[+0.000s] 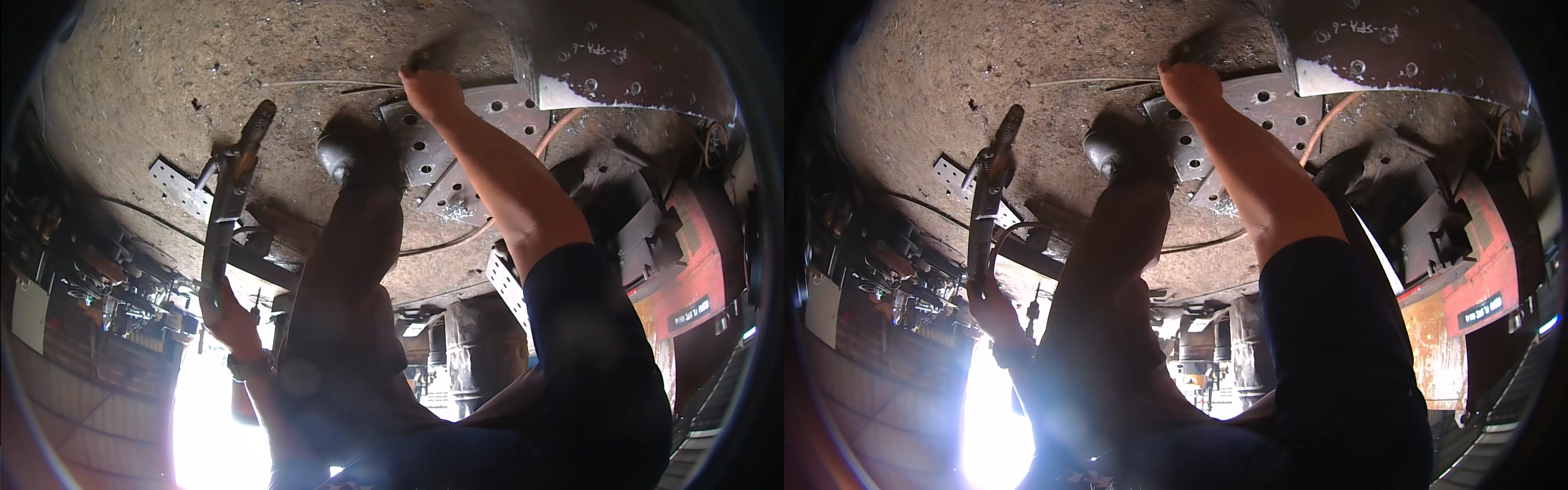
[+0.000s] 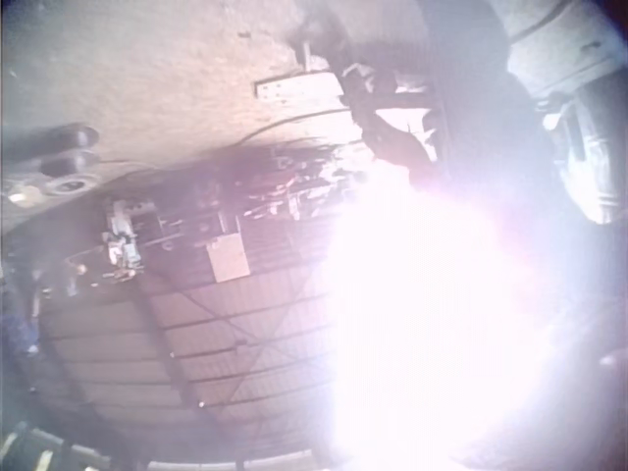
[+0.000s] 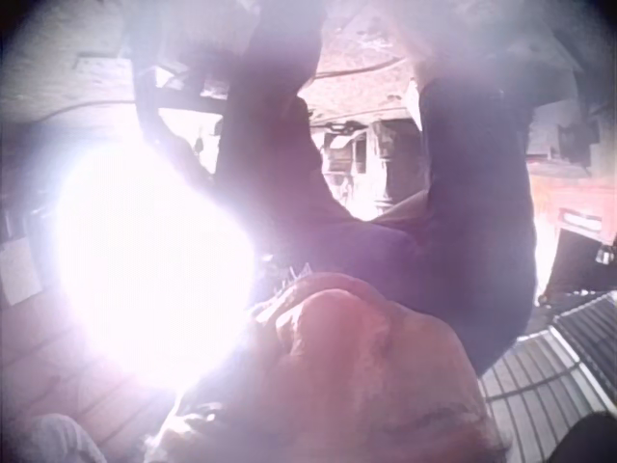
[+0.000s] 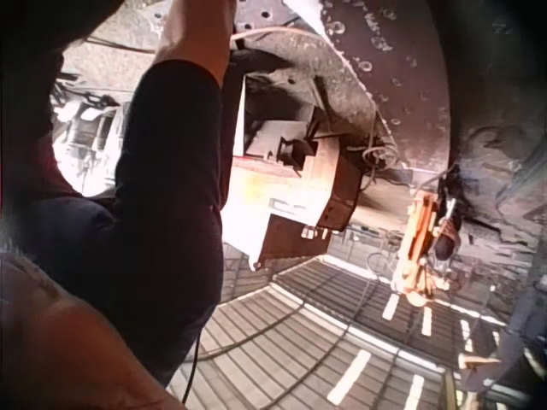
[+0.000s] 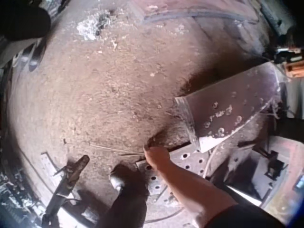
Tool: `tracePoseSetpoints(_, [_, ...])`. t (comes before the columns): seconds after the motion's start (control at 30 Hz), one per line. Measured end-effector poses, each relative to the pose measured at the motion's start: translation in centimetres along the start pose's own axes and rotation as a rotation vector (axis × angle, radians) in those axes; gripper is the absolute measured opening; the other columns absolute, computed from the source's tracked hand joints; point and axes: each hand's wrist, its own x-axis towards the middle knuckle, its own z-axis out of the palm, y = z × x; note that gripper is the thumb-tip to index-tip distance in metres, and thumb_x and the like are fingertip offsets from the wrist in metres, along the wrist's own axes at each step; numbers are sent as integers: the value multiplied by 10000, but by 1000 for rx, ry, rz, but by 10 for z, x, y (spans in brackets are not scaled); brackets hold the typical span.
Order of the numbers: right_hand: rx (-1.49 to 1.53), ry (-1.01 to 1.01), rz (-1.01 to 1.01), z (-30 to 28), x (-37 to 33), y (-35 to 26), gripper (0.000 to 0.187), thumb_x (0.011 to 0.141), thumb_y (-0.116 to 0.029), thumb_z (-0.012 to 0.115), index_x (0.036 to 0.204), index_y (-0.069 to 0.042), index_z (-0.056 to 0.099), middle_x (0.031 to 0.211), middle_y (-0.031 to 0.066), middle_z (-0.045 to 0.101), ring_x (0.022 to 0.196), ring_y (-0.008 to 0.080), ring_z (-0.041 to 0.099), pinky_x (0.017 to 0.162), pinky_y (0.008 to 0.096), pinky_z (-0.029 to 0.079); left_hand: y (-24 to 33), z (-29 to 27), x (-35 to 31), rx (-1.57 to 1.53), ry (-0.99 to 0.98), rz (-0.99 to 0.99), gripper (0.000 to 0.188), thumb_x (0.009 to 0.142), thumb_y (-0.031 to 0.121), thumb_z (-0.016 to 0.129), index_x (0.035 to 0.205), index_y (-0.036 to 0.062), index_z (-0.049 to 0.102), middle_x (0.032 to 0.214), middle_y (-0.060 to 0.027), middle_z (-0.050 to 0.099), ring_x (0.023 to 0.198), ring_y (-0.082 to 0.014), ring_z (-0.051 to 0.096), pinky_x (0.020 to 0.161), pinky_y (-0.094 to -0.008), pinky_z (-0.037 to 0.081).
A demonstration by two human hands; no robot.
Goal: The person walks through a metal fabrication workshop, picks up a power cord, plugs it into a welding machine, and then picks up a welding torch and a metal rod. The person moves around the workspace while handling these items.
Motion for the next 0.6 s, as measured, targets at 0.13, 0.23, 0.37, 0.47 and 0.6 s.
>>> tracePoseSetpoints(0.13, [-92,-8,-145,13,8,4,240,924,-184,386,946,-86,605,776,169,662,727,359,656,617,481,524,9,-5,-3,-53,-82,-67,231,853,66,614,1067,-22,599,950,-187,603,880,-298,589,740,-394,472])
tracePoseSetpoints(0.23, [14,119,-147,1,11,-20,236,919,-190,399,942,-75,604,754,175,656,724,372,651,628,490,525,-18,-5,-21,-88,-88,-80,274,851,166,618,1074,10,585,941,-146,629,863,-277,606,756,-386,477])
tracePoseSetpoints(0.37, [9,48,-117,-56,-10,-18,233,907,-215,443,1053,-69,551,932,192,650,853,395,629,733,488,506,16,6,-43,-308,-89,-37,187,834,130,620,988,26,601,928,-144,616,820,-325,607,716,-415,479])
tracePoseSetpoints(0.47, [-204,-81,-204,-113,-72,-27,219,897,-226,504,1022,-47,522,881,228,624,851,406,605,730,493,475,37,-37,-56,-224,-264,-113,200,866,207,585,1030,94,594,947,-135,610,851,-369,604,710,-443,489])
tracePoseSetpoints(0.6, [-29,55,-242,-157,-187,35,168,909,-192,496,993,-47,498,799,216,591,810,427,577,698,528,437,23,-70,-96,-187,-287,-135,222,881,249,559,1061,122,585,968,-119,603,856,-364,608,686,-468,496])
